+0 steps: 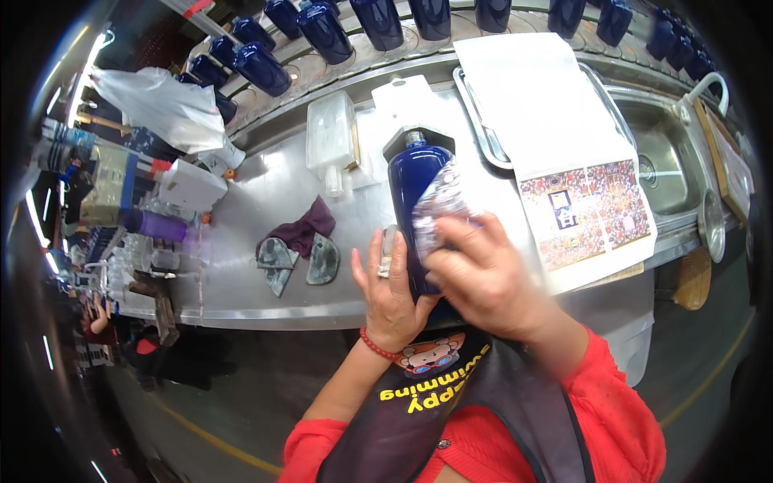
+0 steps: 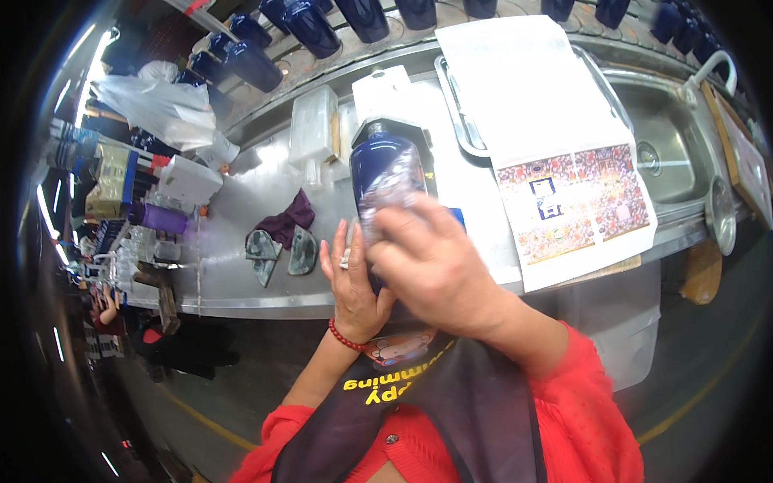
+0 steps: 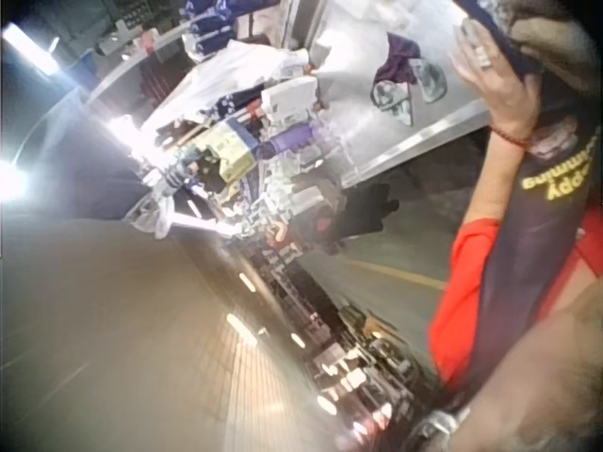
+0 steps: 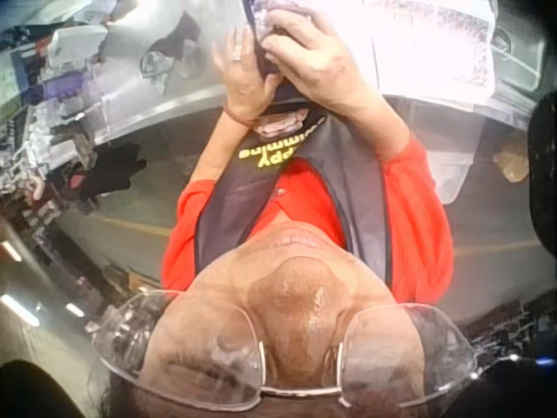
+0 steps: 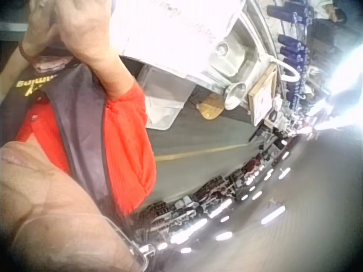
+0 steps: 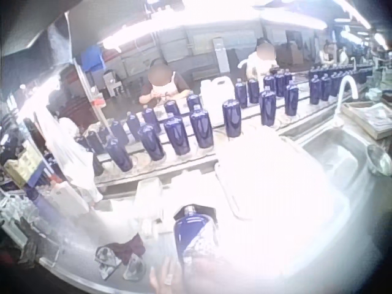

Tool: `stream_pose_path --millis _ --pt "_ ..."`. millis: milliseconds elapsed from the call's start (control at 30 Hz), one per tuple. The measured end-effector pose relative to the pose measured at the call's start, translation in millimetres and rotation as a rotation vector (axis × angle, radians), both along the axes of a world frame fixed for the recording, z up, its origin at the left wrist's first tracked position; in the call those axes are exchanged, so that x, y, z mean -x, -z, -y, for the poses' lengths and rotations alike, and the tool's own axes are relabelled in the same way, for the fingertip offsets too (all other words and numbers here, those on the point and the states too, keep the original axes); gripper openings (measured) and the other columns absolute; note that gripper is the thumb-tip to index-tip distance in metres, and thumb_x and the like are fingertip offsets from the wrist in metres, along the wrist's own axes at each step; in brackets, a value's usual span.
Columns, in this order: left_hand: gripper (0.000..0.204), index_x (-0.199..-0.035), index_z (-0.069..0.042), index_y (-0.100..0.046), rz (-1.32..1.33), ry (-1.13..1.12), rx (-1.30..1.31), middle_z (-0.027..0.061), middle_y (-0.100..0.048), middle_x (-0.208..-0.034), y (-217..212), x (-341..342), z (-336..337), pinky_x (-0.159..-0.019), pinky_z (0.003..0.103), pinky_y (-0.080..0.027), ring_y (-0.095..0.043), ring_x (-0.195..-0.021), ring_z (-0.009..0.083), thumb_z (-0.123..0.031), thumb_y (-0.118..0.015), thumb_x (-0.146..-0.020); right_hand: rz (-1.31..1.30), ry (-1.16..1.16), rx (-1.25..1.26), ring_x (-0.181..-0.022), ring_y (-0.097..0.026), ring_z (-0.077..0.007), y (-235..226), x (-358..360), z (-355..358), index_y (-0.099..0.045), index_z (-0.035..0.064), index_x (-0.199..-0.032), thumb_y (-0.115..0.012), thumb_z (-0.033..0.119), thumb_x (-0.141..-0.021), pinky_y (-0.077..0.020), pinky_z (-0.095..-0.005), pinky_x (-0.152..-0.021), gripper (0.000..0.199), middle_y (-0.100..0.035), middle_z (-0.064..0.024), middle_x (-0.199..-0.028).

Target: The person applies decorative stickers to a blue cylindrical container, smoothing each sticker with a cloth and peeling off backing layers. They handle multiple similar containers, placing them on the floor and returning to the workbench to continue applying and smoothing stickers.

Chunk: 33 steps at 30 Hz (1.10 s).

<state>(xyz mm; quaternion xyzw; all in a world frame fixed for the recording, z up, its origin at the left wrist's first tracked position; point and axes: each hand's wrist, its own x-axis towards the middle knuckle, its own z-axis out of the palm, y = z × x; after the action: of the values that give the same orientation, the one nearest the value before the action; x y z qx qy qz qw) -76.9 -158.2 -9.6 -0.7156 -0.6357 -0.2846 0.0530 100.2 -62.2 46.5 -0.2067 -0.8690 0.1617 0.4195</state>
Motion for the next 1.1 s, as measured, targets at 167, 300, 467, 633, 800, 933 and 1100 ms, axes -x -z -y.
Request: stream_pose_path --millis 167,300,467,633,800,933,1100 --pt "0.053 -0.141 -0.007 -0.056 0.014 -0.049 0.209 0.0149 -0.056 -0.144 15 8 2 -0.116 0.064 -0.014 -0.037 -0.143 0.0409 -0.033 -0.064 -0.095 -0.007 -0.284 -0.028 -0.118 -0.056 -0.0368 -11 10 5 -0.07 0.0075 -0.117 -0.067 0.011 -0.077 -0.0509 -0.0467 -0.096 0.04 -0.061 -0.0142 -0.132" --pt "0.061 -0.142 -0.001 -0.051 0.055 0.133 0.193 0.0217 -0.043 -0.152 12 25 2 -0.121 0.057 -0.014 -0.039 -0.139 0.0477 -0.039 -0.062 -0.096 -0.145 -0.157 0.052 -0.12 -0.056 -0.04 -2 -5 -17 -0.065 0.0052 -0.128 -0.072 0.001 -0.081 -0.0488 -0.0485 -0.1 0.047 -0.059 -0.0166 -0.137" --pt "0.088 -0.147 0.004 -0.044 0.986 0.271 0.336 0.0254 -0.051 -0.142 -16 39 -21 -0.116 0.048 -0.029 -0.042 -0.141 0.0364 -0.06 -0.067 -0.09 -0.016 0.054 0.133 -0.125 -0.05 -0.0408 17 -8 -43 -0.059 0.0048 -0.139 -0.074 0.011 -0.086 -0.045 -0.0465 -0.105 0.056 -0.051 -0.0197 -0.144" --pt "0.071 -0.136 0.002 -0.051 0.983 0.137 0.238 0.0149 -0.059 -0.129 -57 48 -70 -0.099 0.036 -0.046 -0.057 -0.119 0.0231 -0.044 -0.078 -0.089 0.031 0.057 0.164 -0.125 -0.05 -0.0412 18 1 -50 -0.058 0.0075 -0.142 -0.074 0.02 -0.09 -0.0454 -0.0458 -0.104 0.056 -0.046 -0.0223 -0.145" --pt "0.028 -0.102 -0.002 -0.062 0.852 0.044 0.394 0.0013 -0.064 -0.093 -71 56 -103 -0.076 0.025 -0.048 -0.058 -0.086 0.0076 -0.028 -0.071 -0.098 0.078 0.065 0.179 -0.126 -0.049 -0.0411 11 4 -53 -0.058 0.0072 -0.142 -0.073 0.02 -0.09 -0.0448 -0.0463 -0.105 0.056 -0.046 -0.0225 -0.145" --pt "0.019 -0.093 -0.002 -0.063 0.987 0.184 0.24 -0.002 -0.061 -0.082 -67 57 -114 -0.067 0.022 -0.045 -0.052 -0.077 0.0042 -0.018 -0.064 -0.102 0.109 0.039 0.279 -0.136 -0.044 -0.0398 11 2 -52 -0.055 0.006 -0.145 -0.071 0.007 -0.087 -0.0387 -0.0459 -0.113 0.06 -0.043 -0.0198 -0.15" --pt "0.02 -0.092 -0.001 -0.063 1.03 0.073 0.361 -0.0014 -0.061 -0.081 -70 62 -115 -0.066 0.023 -0.045 -0.052 -0.076 0.0044 -0.019 -0.066 -0.101 0.059 0.036 0.366 -0.137 -0.044 -0.0387 15 3 -52 -0.048 0.005 -0.15 -0.071 0.005 -0.086 -0.0382 -0.0453 -0.114 0.068 -0.042 -0.0188 -0.152"
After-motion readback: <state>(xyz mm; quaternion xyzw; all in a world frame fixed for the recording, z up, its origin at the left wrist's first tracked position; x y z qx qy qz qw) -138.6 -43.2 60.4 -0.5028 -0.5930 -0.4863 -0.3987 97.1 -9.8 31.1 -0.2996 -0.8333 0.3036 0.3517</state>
